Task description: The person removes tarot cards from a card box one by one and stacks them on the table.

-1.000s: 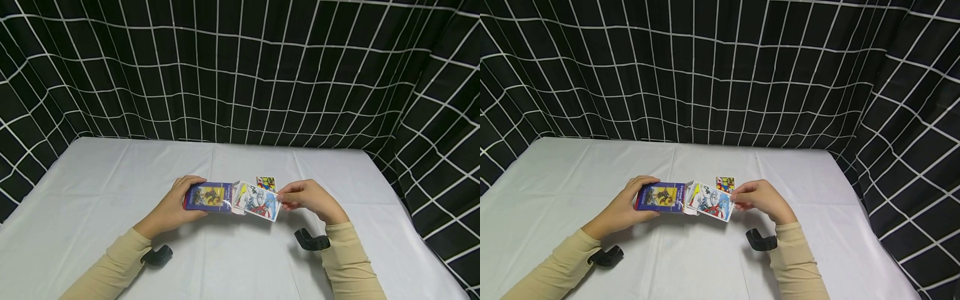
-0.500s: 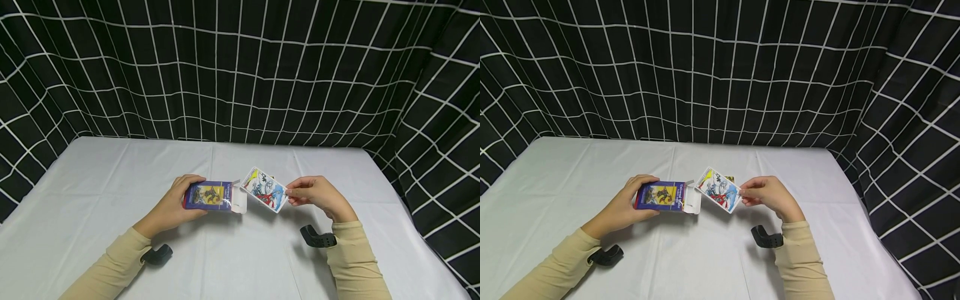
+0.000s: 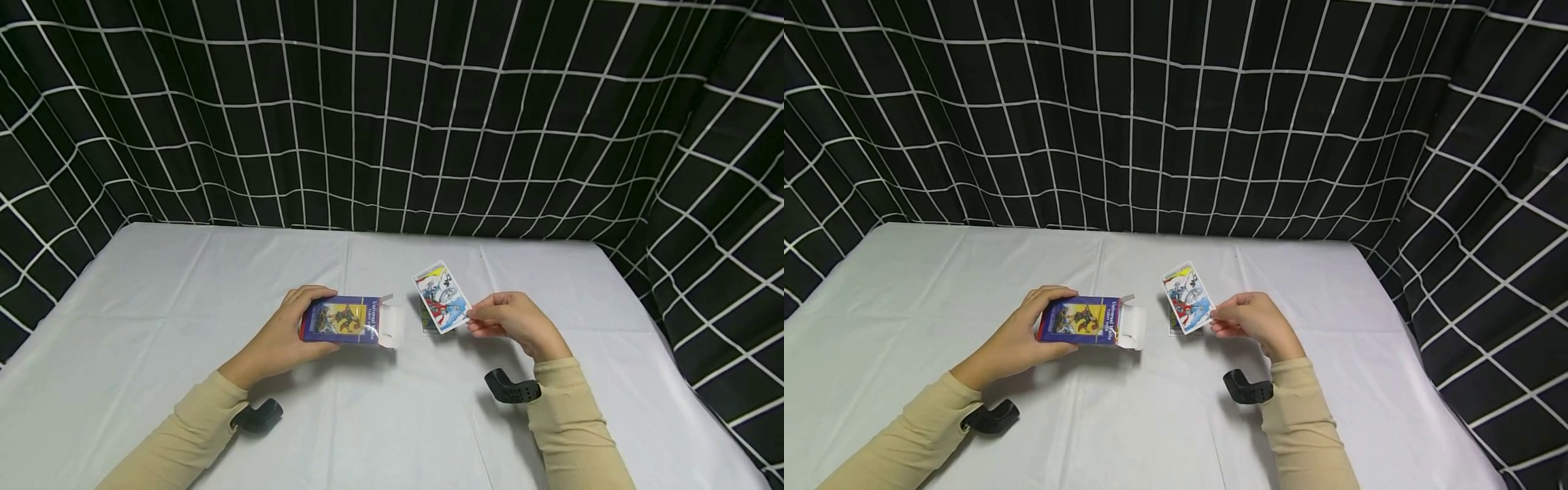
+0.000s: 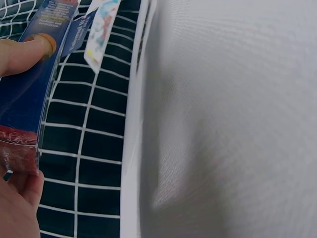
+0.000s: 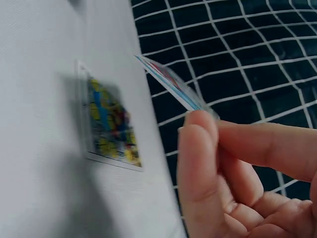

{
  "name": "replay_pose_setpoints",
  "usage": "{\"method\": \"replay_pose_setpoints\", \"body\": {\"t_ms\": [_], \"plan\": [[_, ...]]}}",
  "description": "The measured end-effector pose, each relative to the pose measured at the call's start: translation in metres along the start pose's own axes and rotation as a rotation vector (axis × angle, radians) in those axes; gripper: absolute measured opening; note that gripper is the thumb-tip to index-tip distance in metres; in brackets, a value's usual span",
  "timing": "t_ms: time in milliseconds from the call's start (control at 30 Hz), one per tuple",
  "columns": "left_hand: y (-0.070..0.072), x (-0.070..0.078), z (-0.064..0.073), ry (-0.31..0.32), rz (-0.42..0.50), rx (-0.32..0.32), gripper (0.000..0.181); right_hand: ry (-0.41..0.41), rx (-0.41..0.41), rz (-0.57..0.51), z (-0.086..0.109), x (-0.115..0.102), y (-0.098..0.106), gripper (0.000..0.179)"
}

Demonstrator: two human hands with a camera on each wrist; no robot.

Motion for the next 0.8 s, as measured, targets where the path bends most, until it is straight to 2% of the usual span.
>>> {"method": "replay_pose_setpoints", "body": {"t_ms": [200,333,567,800], "plan": [[0.000,-0.001,0.000,-0.005,-0.002,0.002,0.075,-0.064,0.005,-0.160,-0.011,0.013,-0.002,0.008],[0.000,-0.001,0.000,-0.003,-0.001,0.000,0.075,-0.111,0.037,-0.205,-0.016,0.020,-0.004,0.005],[0.001,0.000,-0.001,-0.005,0.001,0.000,0.075,-0.125,0.032,-0.225,-0.019,0.023,-0.009,0.009],[0.000,-0.001,0.000,-0.007,0.008,-0.003,0.075,-0.168,0.009,-0.140,-0.022,0.027,-0.013,0.011]]}}
Point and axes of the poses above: each hand's wrist, its own z-axis away from the middle knuckle, its own y-axis out of the back of the hand, x = y × z, the point moved 2 cm from there along -z, towards the middle knuckle
